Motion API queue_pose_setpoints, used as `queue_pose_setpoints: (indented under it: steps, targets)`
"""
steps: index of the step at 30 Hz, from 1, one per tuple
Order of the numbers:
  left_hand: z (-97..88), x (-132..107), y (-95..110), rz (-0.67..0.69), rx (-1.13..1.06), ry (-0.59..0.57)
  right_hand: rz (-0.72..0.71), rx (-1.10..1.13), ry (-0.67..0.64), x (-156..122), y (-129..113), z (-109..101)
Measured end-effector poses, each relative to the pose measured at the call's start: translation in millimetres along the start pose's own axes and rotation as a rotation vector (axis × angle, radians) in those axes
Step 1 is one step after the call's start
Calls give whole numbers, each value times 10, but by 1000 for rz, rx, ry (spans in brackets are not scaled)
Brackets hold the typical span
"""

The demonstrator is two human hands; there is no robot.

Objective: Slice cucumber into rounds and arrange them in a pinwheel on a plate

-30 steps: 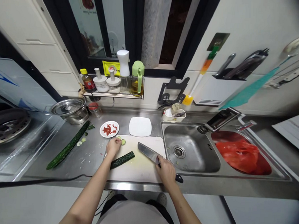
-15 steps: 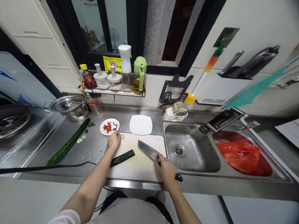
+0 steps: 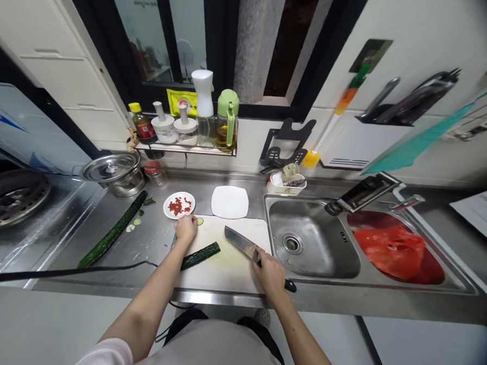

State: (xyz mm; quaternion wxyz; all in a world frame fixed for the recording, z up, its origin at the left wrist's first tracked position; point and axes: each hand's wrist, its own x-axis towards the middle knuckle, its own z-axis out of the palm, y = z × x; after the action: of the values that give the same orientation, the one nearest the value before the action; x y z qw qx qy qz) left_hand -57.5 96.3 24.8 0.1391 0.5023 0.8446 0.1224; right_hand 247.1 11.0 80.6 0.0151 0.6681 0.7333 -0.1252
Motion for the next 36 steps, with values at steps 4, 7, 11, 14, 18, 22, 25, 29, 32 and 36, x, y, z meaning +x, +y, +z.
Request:
queue_pose_setpoints:
  steps: [4, 7, 11, 14, 18, 22, 25, 29, 32, 36]
  targets:
    - [-33, -8, 12, -3, -6, -9, 3, 1, -13, -6, -18, -3]
    - [-40, -25, 8, -27, -31, 13, 6, -5, -25, -14, -39, -8]
    - [-32, -61, 11, -33, -41, 24, 6, -5, -24, -24, -55, -7]
    - [-52, -87, 19, -30, -53, 15, 4, 7, -16, -33, -58, -12]
    - [-121, -161, -24, -52, -119, 48, 28, 44, -11, -45, -65, -29]
    - [-152, -354, -150, 51, -219, 70, 57, 106, -31, -39, -75, -26]
    - [-127, -550, -237, 159, -280, 47, 88, 135, -38, -19, -91, 0]
    - [-88, -763, -270, 291, -297, 8, 101, 193, -58, 25, -141, 31]
    - [-86, -841, -239, 349, -285, -17, 85, 227, -65, 58, -207, 27]
    - [-97, -893, -172, 405, -275, -20, 57, 259, -69, 75, -299, 18]
